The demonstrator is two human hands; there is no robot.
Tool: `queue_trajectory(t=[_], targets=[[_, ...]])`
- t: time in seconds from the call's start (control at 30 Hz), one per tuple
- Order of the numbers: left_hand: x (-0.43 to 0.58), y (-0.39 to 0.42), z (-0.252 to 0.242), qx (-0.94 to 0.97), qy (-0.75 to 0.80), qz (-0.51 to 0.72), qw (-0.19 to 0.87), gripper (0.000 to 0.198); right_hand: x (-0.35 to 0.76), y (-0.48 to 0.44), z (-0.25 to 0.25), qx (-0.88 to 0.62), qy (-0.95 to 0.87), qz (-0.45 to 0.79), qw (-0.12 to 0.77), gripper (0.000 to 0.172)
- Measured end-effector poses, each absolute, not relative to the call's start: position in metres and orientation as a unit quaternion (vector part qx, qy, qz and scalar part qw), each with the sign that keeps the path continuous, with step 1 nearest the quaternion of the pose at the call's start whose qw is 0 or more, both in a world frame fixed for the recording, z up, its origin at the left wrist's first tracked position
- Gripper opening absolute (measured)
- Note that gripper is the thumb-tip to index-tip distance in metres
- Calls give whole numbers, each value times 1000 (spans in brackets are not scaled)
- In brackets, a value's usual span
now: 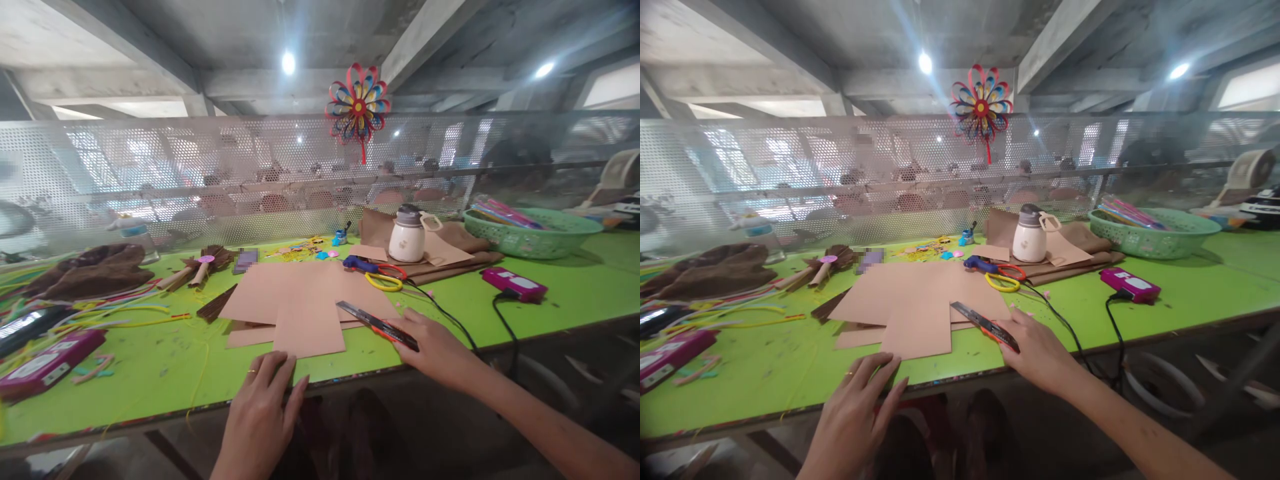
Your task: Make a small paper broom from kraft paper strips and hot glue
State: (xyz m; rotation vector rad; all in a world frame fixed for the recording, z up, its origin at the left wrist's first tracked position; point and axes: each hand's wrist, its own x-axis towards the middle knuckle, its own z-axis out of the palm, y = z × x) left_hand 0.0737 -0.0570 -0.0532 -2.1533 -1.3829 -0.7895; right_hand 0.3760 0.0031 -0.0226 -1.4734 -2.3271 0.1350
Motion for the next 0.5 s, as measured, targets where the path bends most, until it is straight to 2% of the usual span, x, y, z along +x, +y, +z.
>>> queue_trajectory(t=[0.37, 0.5], targets=[[75, -57, -52, -788, -495, -286, 230, 25, 378, 1, -28, -505, -839, 35, 200, 44], [74, -57, -51, -786, -498, -286, 230, 25, 376, -4, -26, -495, -843, 47, 202, 39]])
